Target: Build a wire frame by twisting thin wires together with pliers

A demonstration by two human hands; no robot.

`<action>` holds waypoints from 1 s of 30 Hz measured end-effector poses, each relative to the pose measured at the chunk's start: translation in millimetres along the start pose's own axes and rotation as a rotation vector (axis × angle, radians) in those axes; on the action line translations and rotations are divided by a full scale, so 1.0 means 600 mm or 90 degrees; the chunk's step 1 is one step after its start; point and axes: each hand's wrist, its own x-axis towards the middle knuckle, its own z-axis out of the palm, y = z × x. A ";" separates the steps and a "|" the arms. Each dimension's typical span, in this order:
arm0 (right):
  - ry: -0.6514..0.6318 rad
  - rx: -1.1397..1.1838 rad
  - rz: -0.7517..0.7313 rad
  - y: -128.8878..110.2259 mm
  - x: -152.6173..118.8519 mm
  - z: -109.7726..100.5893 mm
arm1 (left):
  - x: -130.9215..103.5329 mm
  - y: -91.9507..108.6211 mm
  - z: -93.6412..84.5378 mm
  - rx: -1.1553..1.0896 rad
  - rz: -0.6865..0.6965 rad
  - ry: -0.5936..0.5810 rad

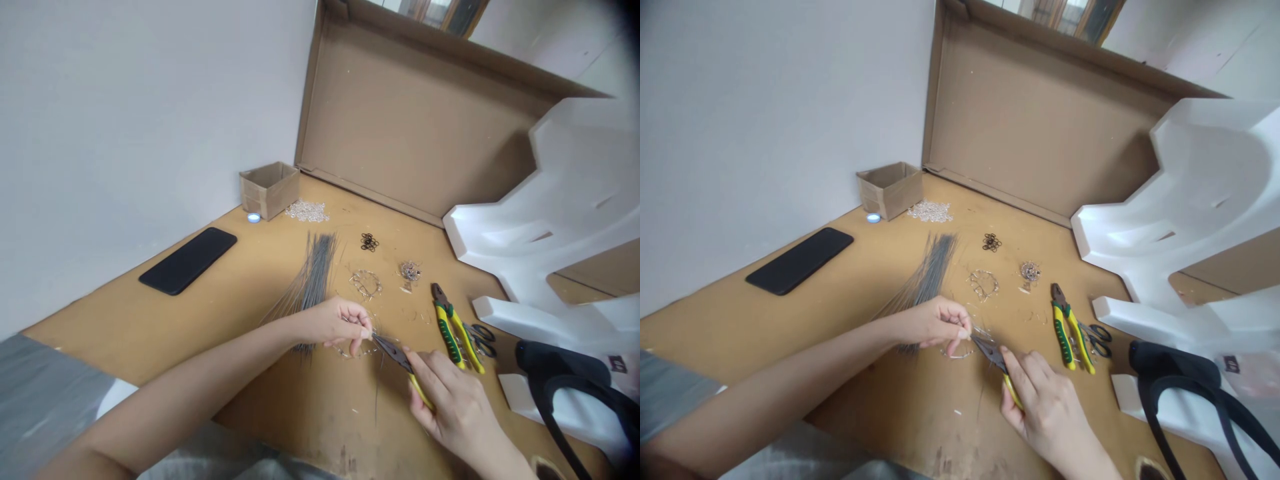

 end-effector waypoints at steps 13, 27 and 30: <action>-0.061 0.145 0.203 -0.037 0.025 -0.010 | 0.009 -0.009 0.014 0.052 -0.018 0.125; -0.088 0.020 0.419 0.039 -0.014 0.066 | 0.011 -0.021 -0.020 -0.213 0.033 0.056; -0.082 0.000 0.387 0.036 -0.026 0.098 | 0.010 -0.020 -0.016 -0.243 0.034 0.037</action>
